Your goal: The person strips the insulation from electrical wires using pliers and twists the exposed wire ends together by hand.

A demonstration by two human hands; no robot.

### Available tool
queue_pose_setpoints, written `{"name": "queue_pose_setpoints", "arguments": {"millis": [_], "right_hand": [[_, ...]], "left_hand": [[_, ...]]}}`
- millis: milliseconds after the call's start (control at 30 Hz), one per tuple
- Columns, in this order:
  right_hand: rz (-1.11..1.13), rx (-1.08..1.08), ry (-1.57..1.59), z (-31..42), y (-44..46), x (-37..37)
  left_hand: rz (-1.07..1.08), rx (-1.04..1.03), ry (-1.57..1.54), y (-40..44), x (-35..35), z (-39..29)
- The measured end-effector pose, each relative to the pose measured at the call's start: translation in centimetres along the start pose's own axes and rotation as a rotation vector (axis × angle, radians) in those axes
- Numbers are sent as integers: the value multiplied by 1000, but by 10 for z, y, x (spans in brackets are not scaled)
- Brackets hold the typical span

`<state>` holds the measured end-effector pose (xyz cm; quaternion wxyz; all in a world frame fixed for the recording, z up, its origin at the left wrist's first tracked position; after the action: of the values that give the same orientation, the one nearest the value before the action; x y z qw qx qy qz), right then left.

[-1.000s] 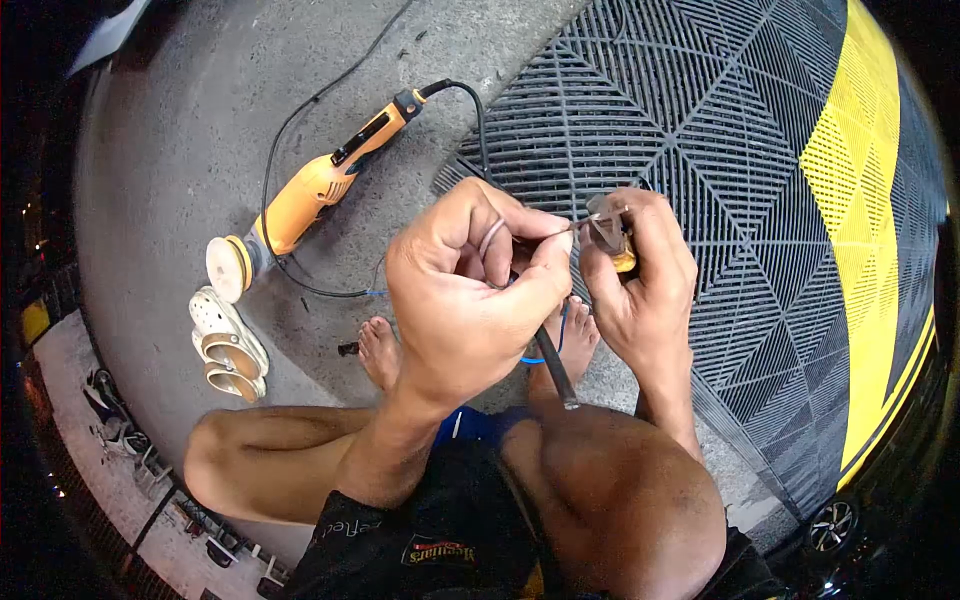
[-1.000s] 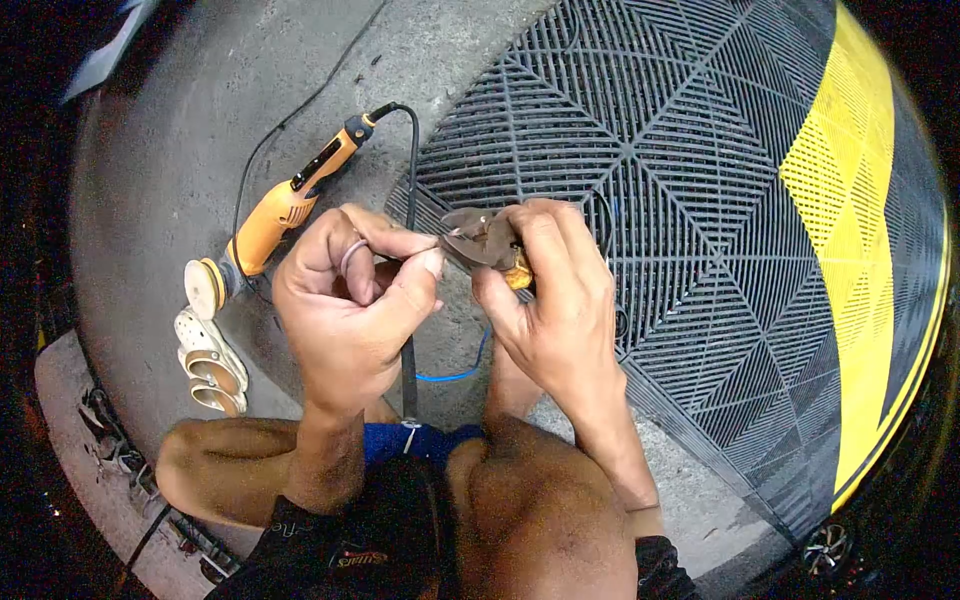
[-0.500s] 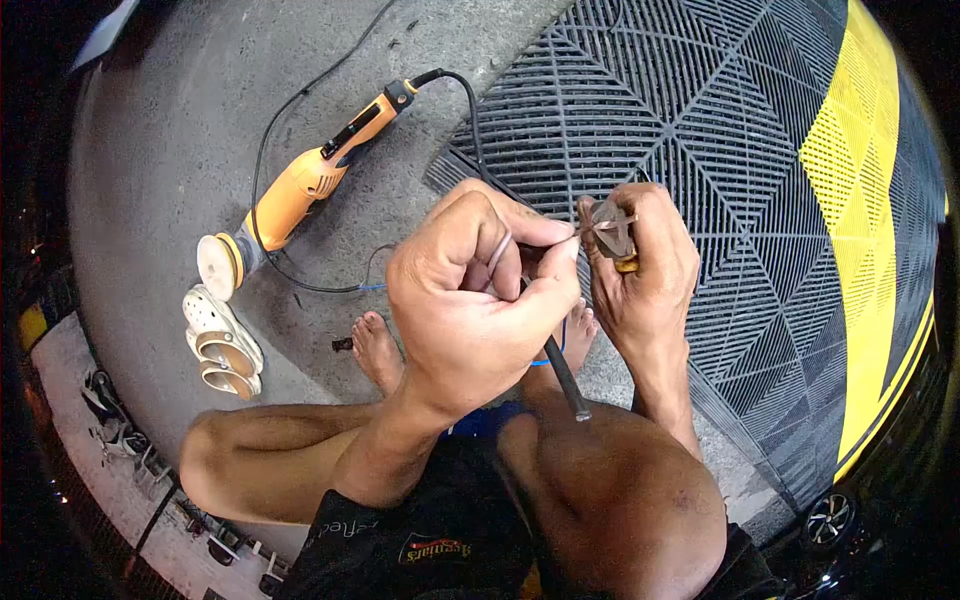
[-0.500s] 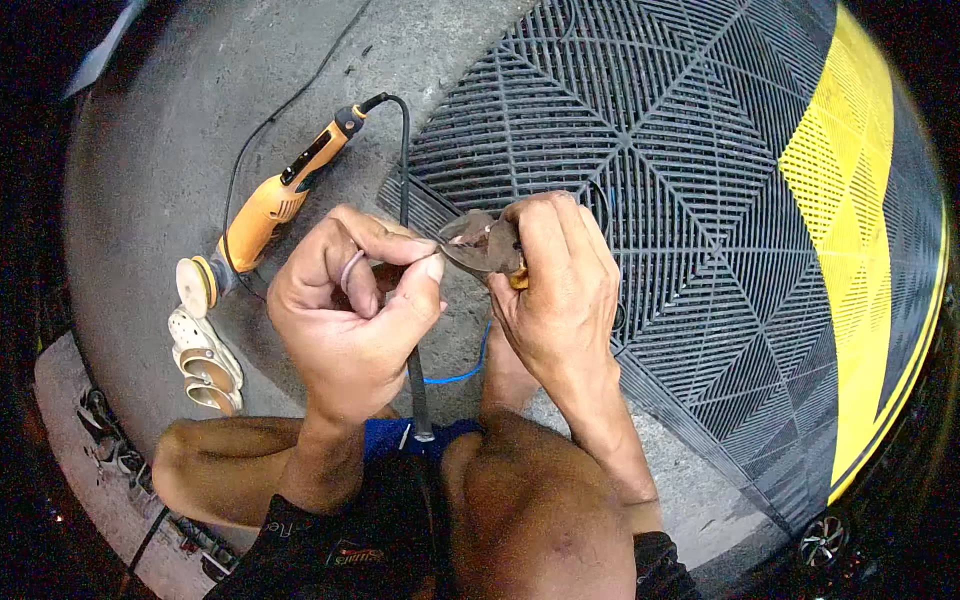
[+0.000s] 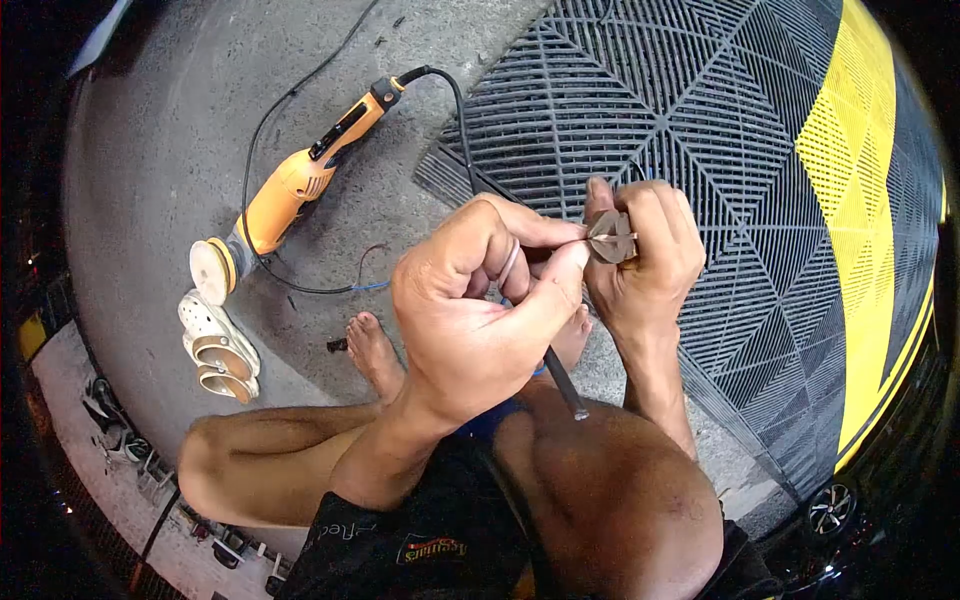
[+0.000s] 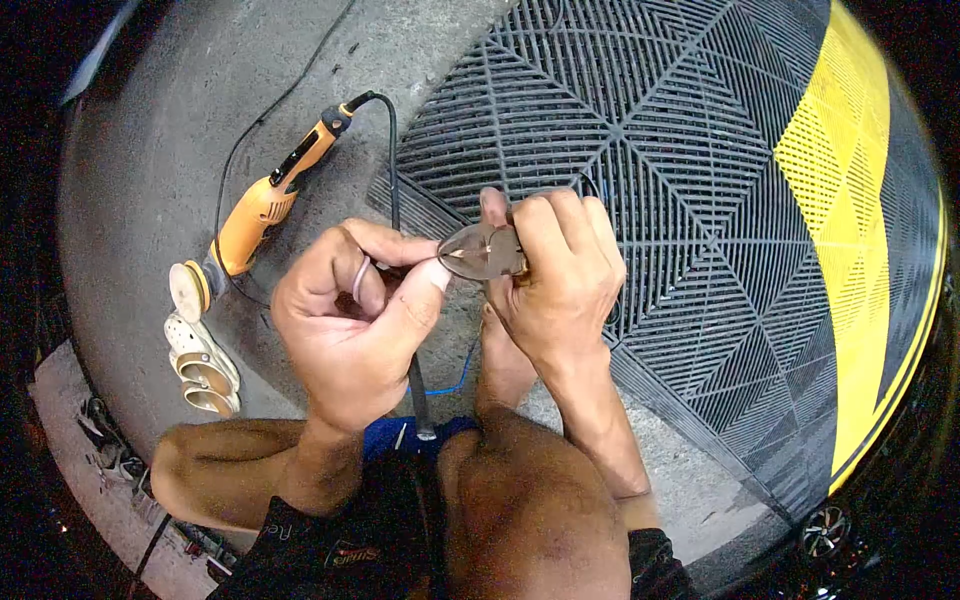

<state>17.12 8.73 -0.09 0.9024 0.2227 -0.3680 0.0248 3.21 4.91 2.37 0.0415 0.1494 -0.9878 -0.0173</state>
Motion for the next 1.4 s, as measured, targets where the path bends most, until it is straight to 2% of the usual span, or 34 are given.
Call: {"name": "queue_pose_setpoints", "arguments": {"millis": [200,300,367,500,567,800,900,1000,1067,1200,1400], "right_hand": [[-7,-23,110,0,2,-6],[1,-58,158,-1,2,-7],[6,24,119,3,2,-6],[5,-6,124,3,3,-6],[-4,52,81,4,3,-4],[20,55,-17,-1,-1,-4],[-7,48,-5,-3,-3,-4],[39,33,8,-3,-3,-7],[1,51,89,1,1,-7],[8,72,136,2,3,-8],[95,77,173,4,4,-11]], "left_hand": [[6,93,-68,-2,0,5],[47,21,-8,0,1,2],[58,53,-41,1,1,2],[64,99,-80,2,1,1],[89,88,-27,4,2,-2],[153,76,118,7,0,-7],[182,139,140,3,-1,-1],[154,175,135,5,-1,2],[144,216,-1,5,0,8],[175,213,62,4,1,6],[217,228,-36,3,2,11]]}}
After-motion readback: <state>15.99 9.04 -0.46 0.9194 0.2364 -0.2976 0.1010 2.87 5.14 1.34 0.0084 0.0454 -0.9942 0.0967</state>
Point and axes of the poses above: each hand's wrist, its own y-axis towards the middle knuckle, its own x-axis out of the back of the hand, z = x × y, the point moved 7 cm from there along y, towards the middle knuckle, and after that the axes turned 2 degrees about y, right-handed, at the moved point
